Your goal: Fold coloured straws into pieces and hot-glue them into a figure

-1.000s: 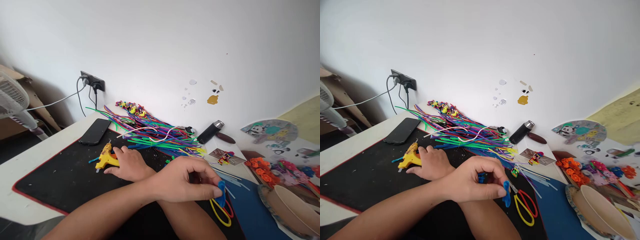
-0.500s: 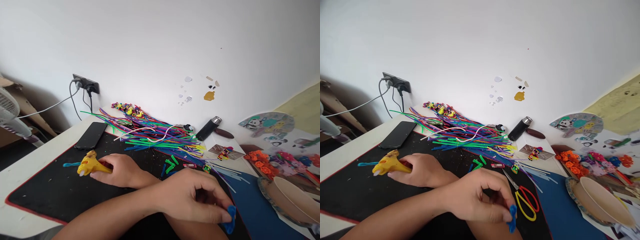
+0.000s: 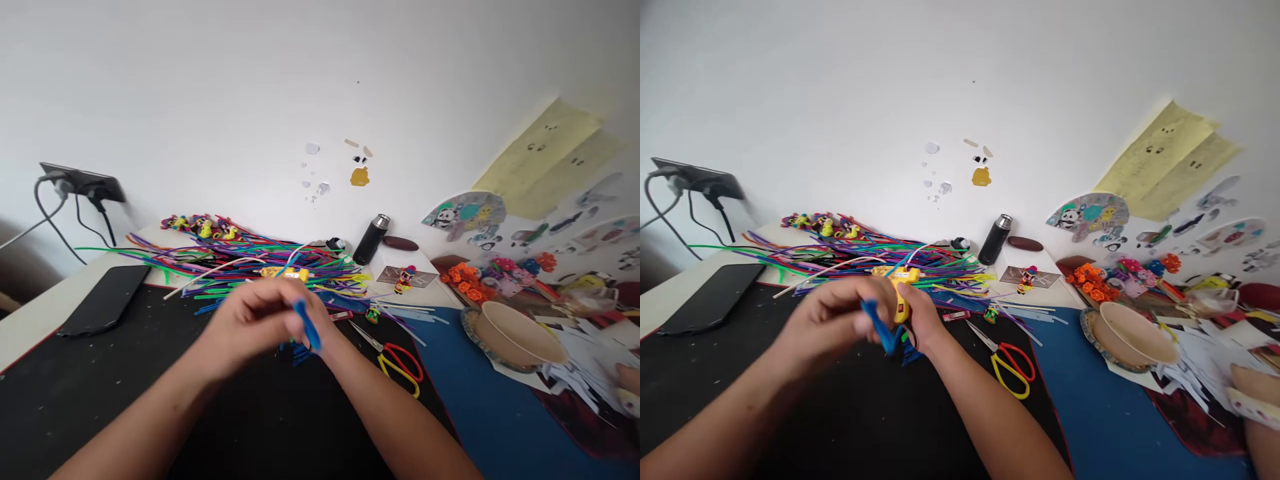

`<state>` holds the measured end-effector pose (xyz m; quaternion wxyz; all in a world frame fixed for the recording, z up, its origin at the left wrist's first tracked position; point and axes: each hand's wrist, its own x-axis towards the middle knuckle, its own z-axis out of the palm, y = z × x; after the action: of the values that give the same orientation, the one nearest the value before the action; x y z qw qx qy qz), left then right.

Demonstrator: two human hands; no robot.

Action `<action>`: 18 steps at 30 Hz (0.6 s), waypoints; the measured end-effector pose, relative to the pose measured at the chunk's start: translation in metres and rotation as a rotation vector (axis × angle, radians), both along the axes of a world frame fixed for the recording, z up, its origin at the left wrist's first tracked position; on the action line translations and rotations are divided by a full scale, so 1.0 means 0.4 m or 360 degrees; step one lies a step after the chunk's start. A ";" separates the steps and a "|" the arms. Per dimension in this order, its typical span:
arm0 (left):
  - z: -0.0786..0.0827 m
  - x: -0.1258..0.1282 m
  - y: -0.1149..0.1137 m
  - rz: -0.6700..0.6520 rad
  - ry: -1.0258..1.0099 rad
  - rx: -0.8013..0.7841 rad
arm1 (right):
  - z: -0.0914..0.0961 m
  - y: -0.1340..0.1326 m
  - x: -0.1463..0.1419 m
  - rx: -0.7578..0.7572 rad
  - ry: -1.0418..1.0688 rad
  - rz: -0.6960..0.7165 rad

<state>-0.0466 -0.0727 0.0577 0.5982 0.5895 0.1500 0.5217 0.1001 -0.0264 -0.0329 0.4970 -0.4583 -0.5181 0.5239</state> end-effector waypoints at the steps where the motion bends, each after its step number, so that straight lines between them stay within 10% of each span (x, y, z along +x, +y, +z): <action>1: -0.011 -0.009 0.036 0.0214 -0.0091 -0.0096 | -0.005 -0.005 0.027 -0.0104 0.0240 0.0141; 6: -0.101 -0.022 0.185 0.0799 -0.0098 -0.0364 | -0.042 -0.024 0.132 -0.0214 0.0750 0.0087; 18: -0.212 0.004 0.226 0.0798 0.0589 -0.0347 | -0.044 -0.010 0.193 -0.0044 0.0560 -0.0023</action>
<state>-0.0451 0.0177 -0.0270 0.4732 0.5515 0.4515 0.5177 0.1772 -0.0305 -0.0504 0.5775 -0.3700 -0.4125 0.5995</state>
